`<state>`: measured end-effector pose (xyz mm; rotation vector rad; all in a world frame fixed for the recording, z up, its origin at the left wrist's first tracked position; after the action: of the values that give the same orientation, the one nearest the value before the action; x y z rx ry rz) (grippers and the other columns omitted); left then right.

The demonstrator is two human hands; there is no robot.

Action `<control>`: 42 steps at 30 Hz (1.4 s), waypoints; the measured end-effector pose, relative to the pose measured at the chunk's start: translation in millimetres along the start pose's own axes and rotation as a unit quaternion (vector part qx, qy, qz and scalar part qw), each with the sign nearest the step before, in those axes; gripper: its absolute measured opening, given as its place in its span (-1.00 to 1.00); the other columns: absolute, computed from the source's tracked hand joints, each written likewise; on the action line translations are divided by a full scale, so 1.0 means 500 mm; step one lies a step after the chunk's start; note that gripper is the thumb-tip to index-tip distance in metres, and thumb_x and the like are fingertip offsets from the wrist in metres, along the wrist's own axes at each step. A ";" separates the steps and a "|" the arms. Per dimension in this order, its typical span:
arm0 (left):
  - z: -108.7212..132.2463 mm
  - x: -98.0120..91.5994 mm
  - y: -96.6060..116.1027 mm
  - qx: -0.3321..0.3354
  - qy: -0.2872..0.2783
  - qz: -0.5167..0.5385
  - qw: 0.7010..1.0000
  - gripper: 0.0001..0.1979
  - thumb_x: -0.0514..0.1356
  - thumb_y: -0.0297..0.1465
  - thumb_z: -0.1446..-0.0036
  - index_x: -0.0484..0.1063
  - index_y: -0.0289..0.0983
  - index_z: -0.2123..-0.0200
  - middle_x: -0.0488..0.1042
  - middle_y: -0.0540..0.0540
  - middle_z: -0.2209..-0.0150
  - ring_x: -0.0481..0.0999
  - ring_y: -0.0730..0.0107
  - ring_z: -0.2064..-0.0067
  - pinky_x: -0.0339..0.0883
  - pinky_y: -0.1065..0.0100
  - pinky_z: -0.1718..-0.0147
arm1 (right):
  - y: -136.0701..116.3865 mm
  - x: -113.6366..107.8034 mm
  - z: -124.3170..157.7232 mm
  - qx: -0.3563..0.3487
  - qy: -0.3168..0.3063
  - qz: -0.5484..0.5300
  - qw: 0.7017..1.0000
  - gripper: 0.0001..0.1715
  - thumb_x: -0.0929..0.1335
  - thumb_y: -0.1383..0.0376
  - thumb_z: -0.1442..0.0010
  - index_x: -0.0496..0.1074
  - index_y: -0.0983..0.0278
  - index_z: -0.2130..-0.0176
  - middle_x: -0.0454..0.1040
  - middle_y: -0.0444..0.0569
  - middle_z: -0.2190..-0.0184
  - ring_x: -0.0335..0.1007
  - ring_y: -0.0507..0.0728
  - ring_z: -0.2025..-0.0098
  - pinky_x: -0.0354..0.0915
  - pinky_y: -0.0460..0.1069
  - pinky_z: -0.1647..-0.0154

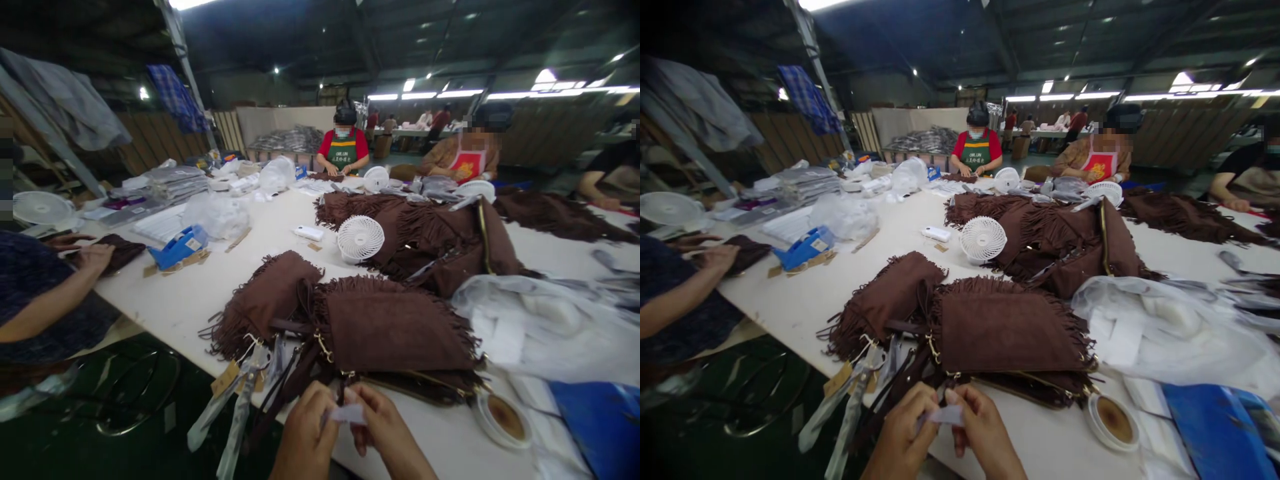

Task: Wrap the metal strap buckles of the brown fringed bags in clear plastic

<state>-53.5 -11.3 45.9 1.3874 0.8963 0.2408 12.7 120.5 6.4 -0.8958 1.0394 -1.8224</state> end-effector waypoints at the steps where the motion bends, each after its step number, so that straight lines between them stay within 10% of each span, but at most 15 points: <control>1: 0.003 0.000 -0.004 -0.009 0.008 0.026 1.000 -0.72 0.00 -0.27 -0.24 0.37 -0.26 0.43 0.39 -0.11 0.29 0.41 0.30 0.22 0.20 0.32 0.22 | 0.006 0.009 -0.004 0.015 -0.006 -0.016 1.000 -0.44 0.37 -0.19 0.03 0.23 0.23 0.49 0.18 -0.29 0.77 0.01 -0.07 0.75 -0.03 -0.15 0.73; 11: 0.088 0.007 -0.171 -0.287 0.090 0.310 0.902 -0.56 0.34 -0.05 0.16 0.44 -0.35 0.52 0.52 -0.11 0.59 0.39 0.41 0.60 0.13 0.41 0.58 | 0.004 0.009 -0.011 -0.028 -0.024 0.037 0.999 -0.51 0.38 -0.07 -0.07 0.26 0.26 0.53 0.22 -0.27 0.74 0.03 -0.08 0.70 0.00 -0.13 0.65; 33: 0.097 0.024 -0.145 -0.325 -0.005 0.392 0.861 -0.48 0.41 -0.01 0.32 0.35 -0.31 0.52 0.51 -0.08 0.54 0.42 0.40 0.56 0.17 0.39 0.53 | -0.010 0.029 -0.001 -0.020 -0.009 -0.036 0.999 -0.50 0.39 -0.07 -0.07 0.24 0.27 0.50 0.26 -0.26 0.68 0.01 -0.13 0.74 -0.08 -0.14 0.69; 42: 0.092 0.028 -0.173 -0.262 -0.001 0.264 0.928 -0.48 0.32 0.06 0.22 0.29 -0.28 0.55 0.40 -0.01 0.63 0.25 0.51 0.60 0.04 0.41 0.55 | 0.004 0.023 -0.008 -0.035 -0.010 -0.017 0.999 -0.48 0.38 -0.10 -0.06 0.20 0.24 0.51 0.21 -0.30 0.71 -0.03 -0.14 0.77 -0.11 -0.16 0.74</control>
<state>-43.6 -55.6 -42.2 1.0917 0.3879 0.8295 5.4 110.8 5.2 -0.9784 1.0877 -1.8112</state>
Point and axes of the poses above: each hand's wrist, its own z-axis away from the middle knuckle, its own x-axis out of the palm, y = z × x, the point moved 2 cm from there along -z, towards the middle knuckle
